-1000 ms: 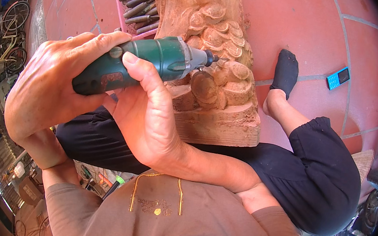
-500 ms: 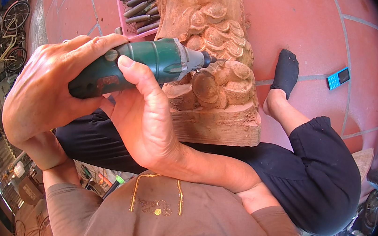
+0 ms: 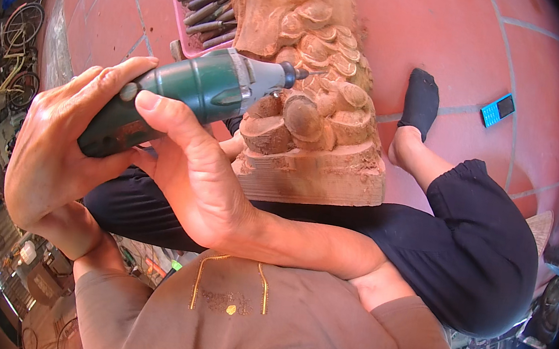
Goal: The person uses a handheld rotary tool to carve intricate details into a wooden sculpture. They hold the tool with both hands and carefully shape the surface of the wood, which is positioned between their legs.
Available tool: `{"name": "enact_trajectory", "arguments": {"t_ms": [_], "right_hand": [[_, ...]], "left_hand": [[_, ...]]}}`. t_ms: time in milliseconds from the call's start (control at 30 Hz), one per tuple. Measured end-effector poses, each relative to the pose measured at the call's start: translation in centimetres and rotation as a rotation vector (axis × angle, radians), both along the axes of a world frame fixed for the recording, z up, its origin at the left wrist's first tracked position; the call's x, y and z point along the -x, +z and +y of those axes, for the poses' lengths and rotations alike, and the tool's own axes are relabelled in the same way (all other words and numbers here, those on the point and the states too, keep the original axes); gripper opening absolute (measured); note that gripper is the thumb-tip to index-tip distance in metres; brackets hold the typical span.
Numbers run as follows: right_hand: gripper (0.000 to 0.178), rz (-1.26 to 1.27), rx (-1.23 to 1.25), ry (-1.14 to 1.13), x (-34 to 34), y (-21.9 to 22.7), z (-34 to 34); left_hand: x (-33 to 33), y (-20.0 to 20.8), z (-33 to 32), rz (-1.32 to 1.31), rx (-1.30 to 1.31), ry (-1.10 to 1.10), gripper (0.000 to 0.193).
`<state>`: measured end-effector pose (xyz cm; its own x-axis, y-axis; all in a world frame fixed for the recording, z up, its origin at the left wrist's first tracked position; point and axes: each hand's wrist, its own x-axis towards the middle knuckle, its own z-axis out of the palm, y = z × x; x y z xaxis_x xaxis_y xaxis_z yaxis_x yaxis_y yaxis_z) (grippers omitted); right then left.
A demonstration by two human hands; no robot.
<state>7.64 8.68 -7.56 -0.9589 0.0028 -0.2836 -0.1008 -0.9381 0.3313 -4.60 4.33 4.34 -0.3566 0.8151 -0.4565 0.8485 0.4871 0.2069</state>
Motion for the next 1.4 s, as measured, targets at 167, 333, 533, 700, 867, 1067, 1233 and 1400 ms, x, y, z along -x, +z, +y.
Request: {"name": "enact_trajectory", "arguments": {"t_ms": [167, 333, 533, 700, 867, 1067, 1233, 1400], "right_hand": [[0.031, -0.021, 0.030, 0.029, -0.1, 0.2, -0.9], [0.030, 0.044, -0.005, 0.073, -0.4, -0.8, -2.1], [0.033, 0.080, -0.040, 0.092, -0.4, -1.7, -2.8], [0.043, 0.001, -0.115, 0.086, -0.9, -0.7, -2.4], [0.043, 0.014, -0.135, 0.079, -1.1, -1.1, -2.5], [0.039, 0.044, -0.083, 0.117, -1.8, -2.5, -1.9], [0.040, 0.082, -0.078, 0.123, -2.1, -3.6, -1.8], [0.044, 0.082, -0.061, 0.145, -2.4, -3.5, -1.6]], "left_hand": [[-0.9, -0.1, -2.2, -0.002, -0.071, 0.078, 0.080], [-1.5, -1.0, -3.8, -0.004, -0.093, 0.133, 0.081], [-1.8, -1.3, -4.3, -0.019, -0.069, 0.191, 0.081], [-1.7, -0.9, -4.2, 0.005, -0.037, 0.153, 0.079], [-1.7, -1.3, -4.7, 0.056, -0.062, 0.056, 0.079], [-2.9, -2.4, -4.3, -0.004, -0.074, 0.175, 0.081], [-3.1, -3.2, -4.2, -0.004, -0.086, 0.151, 0.082], [-3.0, -3.2, -4.1, -0.024, -0.098, 0.101, 0.084]]}}
